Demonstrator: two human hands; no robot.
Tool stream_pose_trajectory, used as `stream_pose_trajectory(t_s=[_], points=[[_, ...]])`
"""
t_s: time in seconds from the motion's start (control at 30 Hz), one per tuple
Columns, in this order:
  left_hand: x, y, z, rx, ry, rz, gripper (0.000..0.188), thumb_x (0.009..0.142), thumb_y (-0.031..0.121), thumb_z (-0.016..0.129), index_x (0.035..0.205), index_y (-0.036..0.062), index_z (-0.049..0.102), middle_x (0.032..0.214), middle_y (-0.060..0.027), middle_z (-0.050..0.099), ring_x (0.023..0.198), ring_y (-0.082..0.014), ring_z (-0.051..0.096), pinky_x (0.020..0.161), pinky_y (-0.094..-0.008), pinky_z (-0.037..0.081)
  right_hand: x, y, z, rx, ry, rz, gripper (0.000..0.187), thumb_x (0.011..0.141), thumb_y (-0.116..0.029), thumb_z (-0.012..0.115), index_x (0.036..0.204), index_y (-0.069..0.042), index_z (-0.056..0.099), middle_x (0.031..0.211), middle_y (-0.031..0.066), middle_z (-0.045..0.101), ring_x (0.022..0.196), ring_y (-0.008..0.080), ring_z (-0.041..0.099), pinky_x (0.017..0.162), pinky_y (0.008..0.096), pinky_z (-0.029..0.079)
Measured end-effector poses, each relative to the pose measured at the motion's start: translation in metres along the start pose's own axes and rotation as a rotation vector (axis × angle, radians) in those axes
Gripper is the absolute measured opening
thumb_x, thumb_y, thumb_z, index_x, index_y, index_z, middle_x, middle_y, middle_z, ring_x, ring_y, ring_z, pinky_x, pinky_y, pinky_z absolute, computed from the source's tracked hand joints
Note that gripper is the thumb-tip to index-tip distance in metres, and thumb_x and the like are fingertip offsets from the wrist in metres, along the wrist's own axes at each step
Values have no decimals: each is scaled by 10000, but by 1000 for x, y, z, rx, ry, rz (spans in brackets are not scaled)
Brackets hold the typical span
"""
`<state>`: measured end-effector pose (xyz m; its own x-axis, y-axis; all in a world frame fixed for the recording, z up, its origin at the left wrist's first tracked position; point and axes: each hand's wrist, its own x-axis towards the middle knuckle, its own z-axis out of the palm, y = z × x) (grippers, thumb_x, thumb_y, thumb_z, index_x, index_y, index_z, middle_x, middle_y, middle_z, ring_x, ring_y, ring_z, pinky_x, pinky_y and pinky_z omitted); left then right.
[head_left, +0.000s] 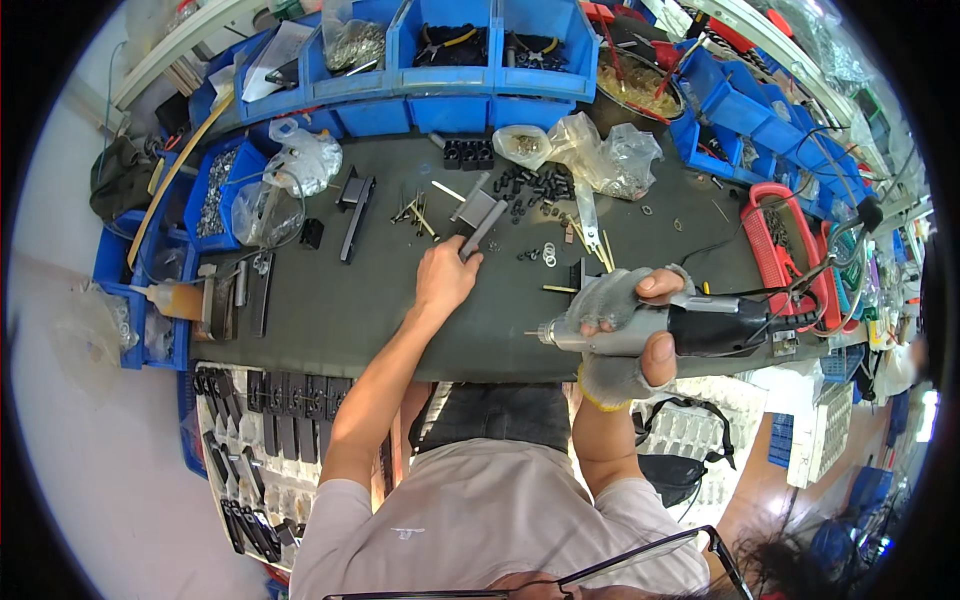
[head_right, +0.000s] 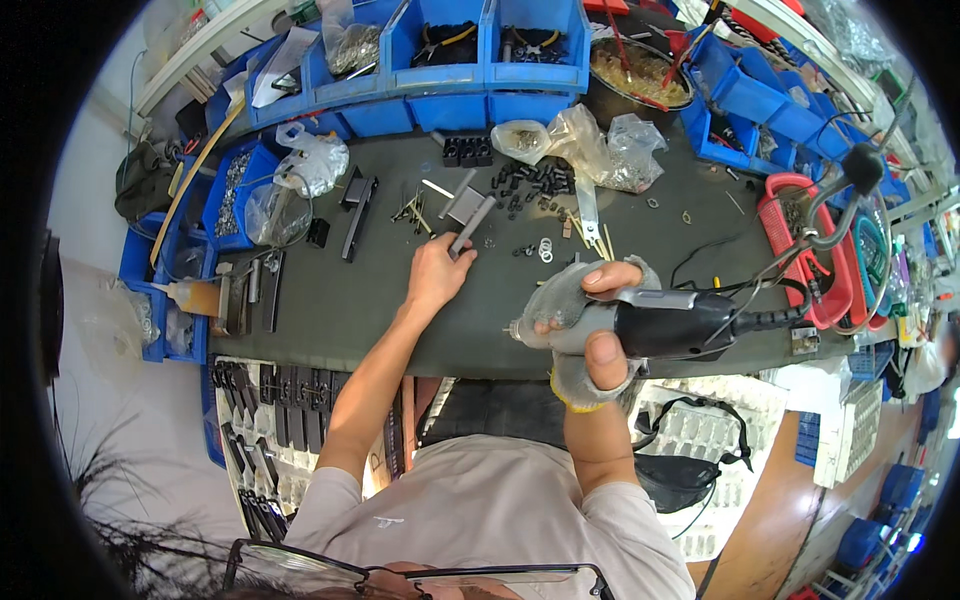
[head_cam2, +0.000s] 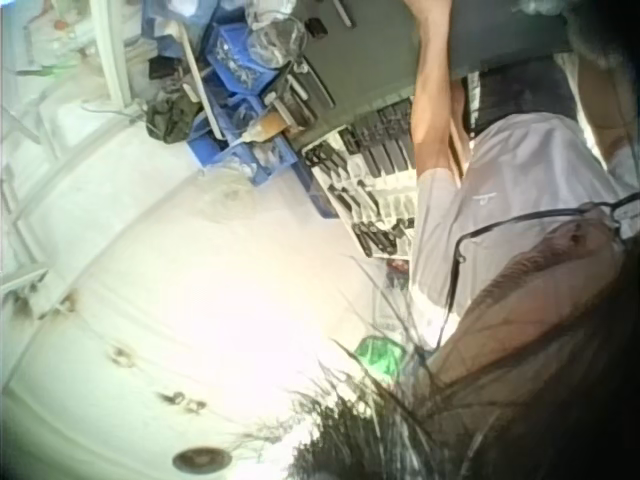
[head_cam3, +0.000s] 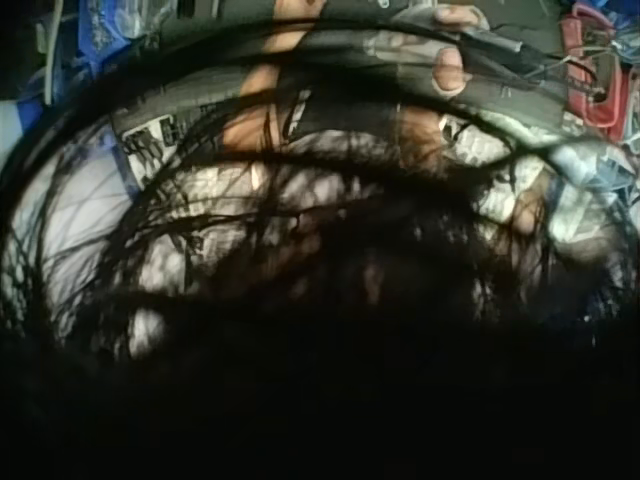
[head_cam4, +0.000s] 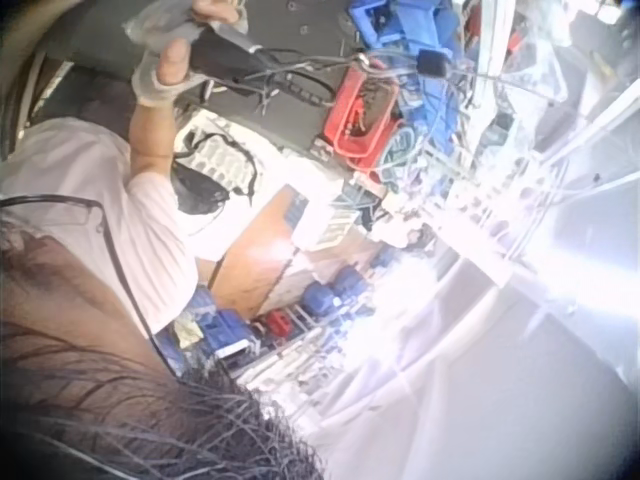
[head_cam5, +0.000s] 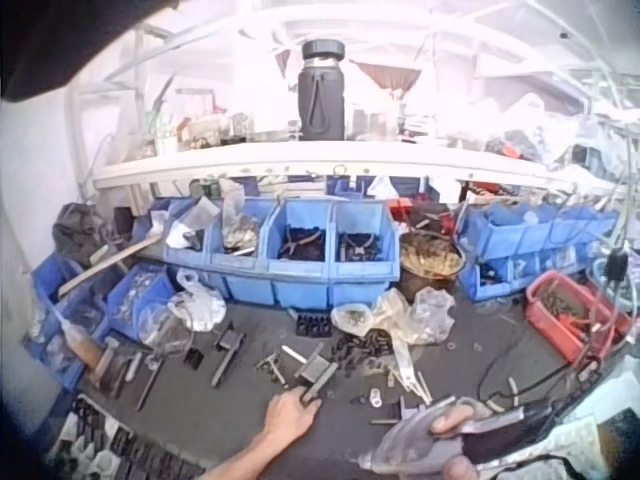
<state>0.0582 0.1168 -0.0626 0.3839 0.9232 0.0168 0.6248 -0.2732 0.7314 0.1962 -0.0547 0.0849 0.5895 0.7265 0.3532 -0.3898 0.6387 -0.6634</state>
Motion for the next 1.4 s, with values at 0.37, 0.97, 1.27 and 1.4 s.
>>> stream_pose_trajectory(t_s=[0.37,0.97,1.27,1.4], points=[[8,15,20,223,-39,92,292,842,157,732,1101,25,701,930,-229,723,878,-425,694,798,-508,549,6,10,-12,-93,-6,-28,579,778,-429,782,1083,-24,504,736,58,503,617,175,543,559,323,496],[-32,-4,-1,38,78,238,239,957,169,638,1017,-62,635,808,-269,672,771,-441,673,713,-489,505,2,9,5,-90,74,-30,554,759,-403,771,1087,-42,508,789,63,507,644,176,560,566,325,527],[-107,50,-43,-1275,-417,-376,303,1022,330,627,868,84,542,641,60,393,508,-49,358,457,-231,297,-11,9,12,-14,-63,-6,643,779,-517,837,1105,-87,488,891,51,571,781,169,631,703,309,552],[-115,57,-46,-1306,-419,-406,287,1031,322,612,873,92,547,640,58,409,501,-44,362,452,-227,303,-13,9,16,-29,-53,26,639,782,-516,837,1105,-90,486,893,56,584,801,174,644,735,305,553]])
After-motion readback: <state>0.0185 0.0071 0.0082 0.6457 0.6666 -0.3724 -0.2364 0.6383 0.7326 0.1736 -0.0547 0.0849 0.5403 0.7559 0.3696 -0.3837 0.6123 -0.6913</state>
